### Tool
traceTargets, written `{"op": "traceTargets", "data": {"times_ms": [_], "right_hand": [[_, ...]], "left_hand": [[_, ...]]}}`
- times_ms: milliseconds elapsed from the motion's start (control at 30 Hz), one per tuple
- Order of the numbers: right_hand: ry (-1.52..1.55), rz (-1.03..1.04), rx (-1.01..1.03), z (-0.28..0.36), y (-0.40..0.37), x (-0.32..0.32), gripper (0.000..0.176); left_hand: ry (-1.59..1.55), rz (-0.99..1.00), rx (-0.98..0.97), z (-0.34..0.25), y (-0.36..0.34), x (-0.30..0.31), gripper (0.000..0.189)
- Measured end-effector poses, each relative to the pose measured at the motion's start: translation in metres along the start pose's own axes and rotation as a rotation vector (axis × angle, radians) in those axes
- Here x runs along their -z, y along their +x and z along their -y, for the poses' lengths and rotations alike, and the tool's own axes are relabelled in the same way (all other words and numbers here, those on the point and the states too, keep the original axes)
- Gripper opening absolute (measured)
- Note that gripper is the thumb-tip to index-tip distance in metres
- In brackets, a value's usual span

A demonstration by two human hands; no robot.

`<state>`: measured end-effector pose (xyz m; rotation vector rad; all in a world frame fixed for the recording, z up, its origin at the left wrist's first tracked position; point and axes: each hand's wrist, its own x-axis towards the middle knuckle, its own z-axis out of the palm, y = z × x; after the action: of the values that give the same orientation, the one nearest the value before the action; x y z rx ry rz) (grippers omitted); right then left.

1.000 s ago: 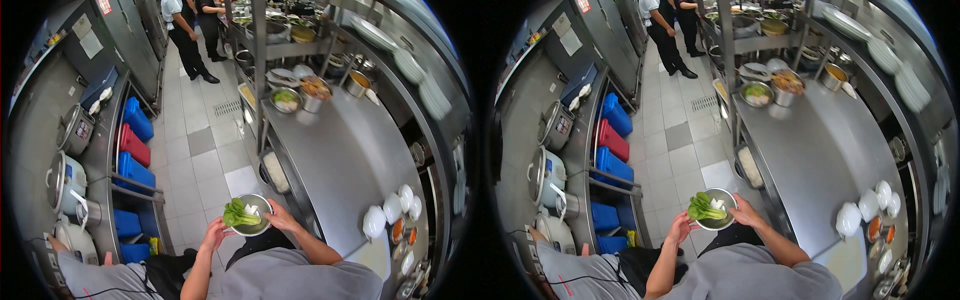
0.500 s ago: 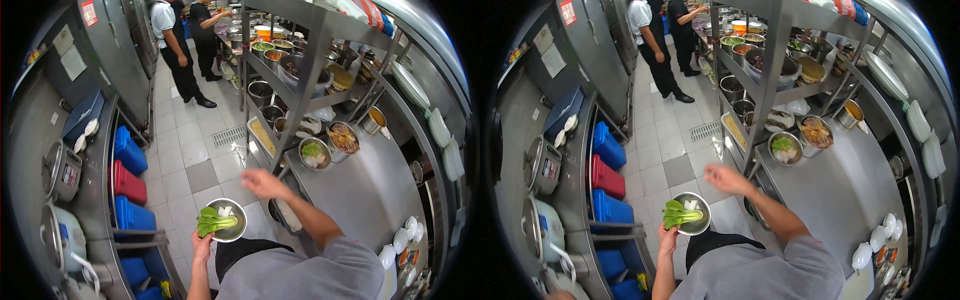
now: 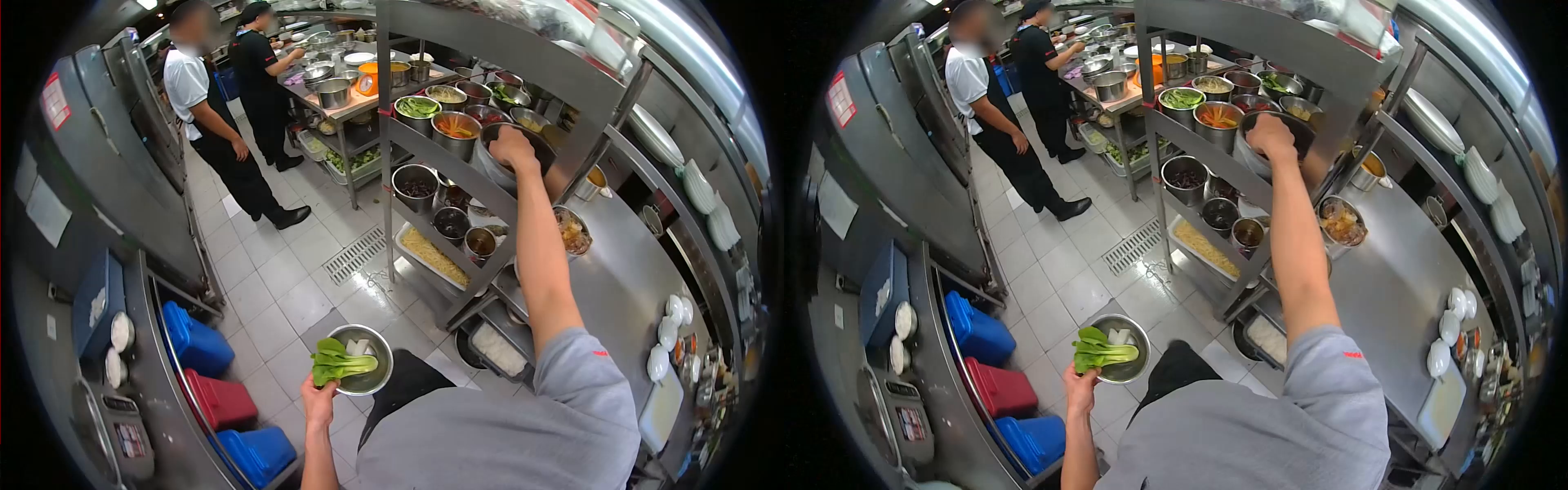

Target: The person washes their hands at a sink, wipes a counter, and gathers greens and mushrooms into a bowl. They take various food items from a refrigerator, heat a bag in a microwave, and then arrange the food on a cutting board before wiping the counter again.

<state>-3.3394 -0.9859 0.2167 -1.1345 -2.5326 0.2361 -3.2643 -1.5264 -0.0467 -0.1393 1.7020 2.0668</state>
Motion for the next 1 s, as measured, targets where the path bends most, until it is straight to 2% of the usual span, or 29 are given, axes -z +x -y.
{"op": "traceTargets", "data": {"times_ms": [67,167,200,267,300,333,367,467,500,667,700,767,967,1000], "right_hand": [[0.034,0.224,-0.017,-0.015,0.030,-0.027,0.043],[-0.023,0.340,0.031,-0.023,0.031,-0.024,0.053],[-0.003,0.283,-0.027,-0.003,0.006,-0.005,0.056],[-0.019,0.340,-0.150,0.014,-0.009,0.007,0.068],[-0.037,0.260,-0.120,0.016,-0.019,0.006,0.071],[-0.052,0.208,-0.064,0.008,-0.021,-0.005,0.070],[-0.066,0.241,-0.053,0.010,-0.025,-0.005,0.067],[-0.084,0.307,-0.189,0.015,-0.023,-0.006,0.067],[-0.096,0.203,-0.233,0.023,-0.028,-0.009,0.069],[-0.074,0.198,-0.232,0.018,-0.021,-0.017,0.077],[-0.083,0.214,-0.230,0.023,-0.020,-0.013,0.077],[-0.135,0.380,-0.434,0.032,-0.015,-0.005,0.079],[-0.024,0.101,-0.318,0.012,-0.022,-0.013,0.075],[-0.026,-0.063,-0.248,-0.016,-0.021,-0.025,0.070]], "left_hand": [[-0.016,-0.001,0.006,-0.002,0.023,0.011,0.027],[0.036,0.011,0.044,-0.007,0.057,0.024,0.027],[0.019,0.030,0.051,-0.011,0.066,0.027,0.028],[0.004,0.044,0.073,-0.018,0.087,0.037,0.028],[0.009,0.048,0.082,-0.023,0.100,0.042,0.028],[0.018,0.052,0.087,-0.029,0.114,0.049,0.027],[0.031,0.048,0.089,-0.033,0.129,0.059,0.027],[0.027,0.019,0.100,-0.050,0.170,0.081,0.026],[0.019,-0.001,0.108,-0.062,0.179,0.087,0.026],[0.095,0.016,0.134,-0.089,0.244,0.131,0.025],[0.094,0.008,0.150,-0.091,0.257,0.140,0.025],[0.130,0.068,0.108,-0.095,0.286,0.151,0.025],[0.139,0.096,0.153,-0.127,0.355,0.141,0.027],[0.150,0.126,0.153,-0.130,0.367,0.142,0.027]]}}
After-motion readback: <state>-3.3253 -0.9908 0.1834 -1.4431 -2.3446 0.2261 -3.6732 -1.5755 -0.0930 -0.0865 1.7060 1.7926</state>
